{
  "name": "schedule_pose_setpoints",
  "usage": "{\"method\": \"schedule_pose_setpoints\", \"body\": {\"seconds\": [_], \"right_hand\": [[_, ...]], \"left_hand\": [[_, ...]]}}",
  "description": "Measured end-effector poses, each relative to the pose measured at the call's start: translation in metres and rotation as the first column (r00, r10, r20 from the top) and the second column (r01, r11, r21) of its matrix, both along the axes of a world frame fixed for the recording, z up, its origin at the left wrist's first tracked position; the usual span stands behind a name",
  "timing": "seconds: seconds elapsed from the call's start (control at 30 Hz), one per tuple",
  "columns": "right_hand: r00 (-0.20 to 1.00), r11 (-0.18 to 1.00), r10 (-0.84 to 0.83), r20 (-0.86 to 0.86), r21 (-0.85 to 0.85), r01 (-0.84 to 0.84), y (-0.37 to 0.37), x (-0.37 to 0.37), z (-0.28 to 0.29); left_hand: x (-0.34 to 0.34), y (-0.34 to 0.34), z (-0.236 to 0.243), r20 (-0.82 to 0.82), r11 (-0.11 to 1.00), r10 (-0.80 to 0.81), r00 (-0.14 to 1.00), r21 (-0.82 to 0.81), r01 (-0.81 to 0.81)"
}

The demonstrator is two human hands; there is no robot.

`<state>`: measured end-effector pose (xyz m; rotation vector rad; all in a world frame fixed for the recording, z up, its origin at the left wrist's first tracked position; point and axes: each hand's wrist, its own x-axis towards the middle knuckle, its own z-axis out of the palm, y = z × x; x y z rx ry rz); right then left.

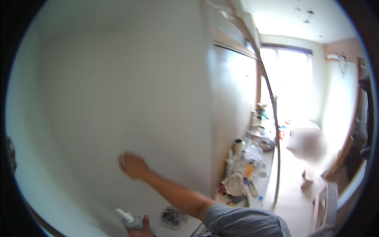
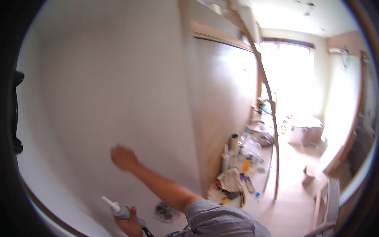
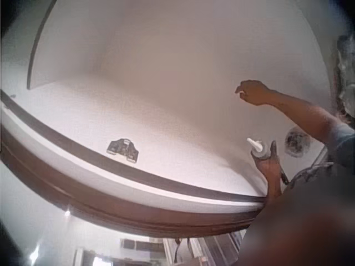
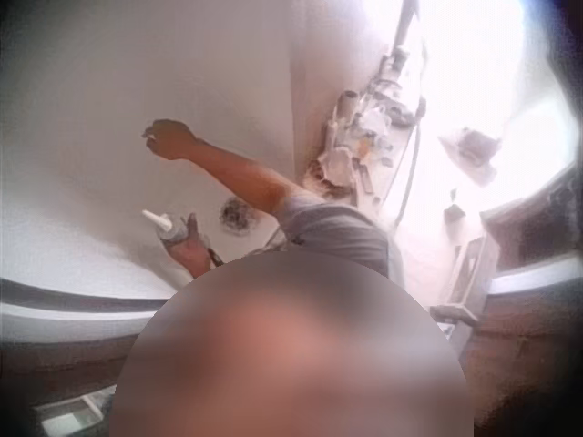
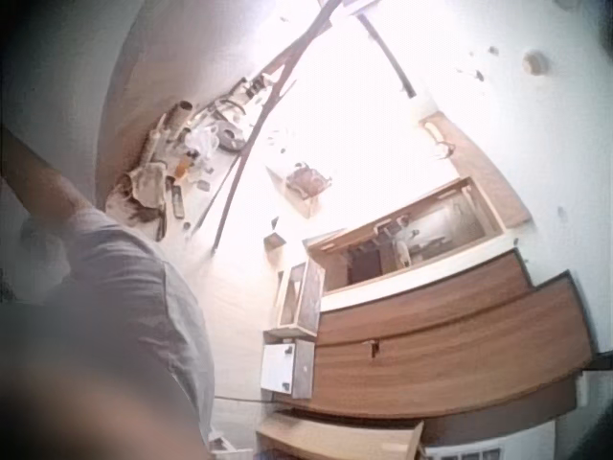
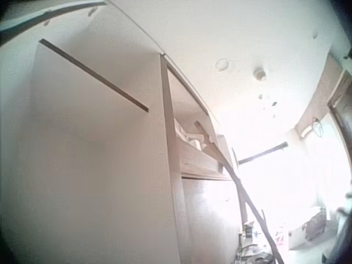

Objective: The person applies white sealant from a caulking gun into the corner seams of a white cabinet interior. They repeatedly dispense small amounts of sealant and smooth each bead with a finger, working along the vertical and horizontal joints. The camera is head-mounted and shows the hands and tool throughout.

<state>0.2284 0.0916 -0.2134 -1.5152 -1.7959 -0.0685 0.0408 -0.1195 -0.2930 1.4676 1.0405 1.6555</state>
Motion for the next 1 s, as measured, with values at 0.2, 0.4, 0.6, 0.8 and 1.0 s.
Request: {"method": "schedule_pose_setpoints", "body": {"seconds": [0.2, 0.4, 0.6, 0.8, 1.0], "right_hand": [[0.977, 0.780, 0.171, 0.127, -0.623, -0.056, -0.151, -0.010, -0.247], [0.999, 0.958, 0.042, -0.014, -0.283, -0.044, -0.175, -0.015, -0.325], [0.992, 0.939, 0.030, -0.120, -0.338, -0.069, -0.172, 0.000, -0.297], [0.987, 0.929, 0.152, -0.048, -0.334, -0.159, -0.165, 0.008, -0.301], [0.969, 0.963, 0.119, -0.217, -0.211, -0.165, -0.158, 0.005, -0.318]], "left_hand": [[-0.017, 0.010, 0.005, -0.175, 0.995, 0.090, 0.980, 0.062, -0.081], [-0.013, 0.020, -0.003, 0.028, 1.000, -0.018, 0.999, 0.009, 0.018], [-0.010, 0.034, -0.009, -0.008, 1.000, -0.017, 1.000, -0.009, 0.017], [0.008, 0.036, 0.003, -0.081, 0.997, -0.008, 0.997, 0.079, 0.014], [0.023, 0.044, 0.041, -0.246, 0.999, 0.045, 0.968, -0.018, -0.051]]}}
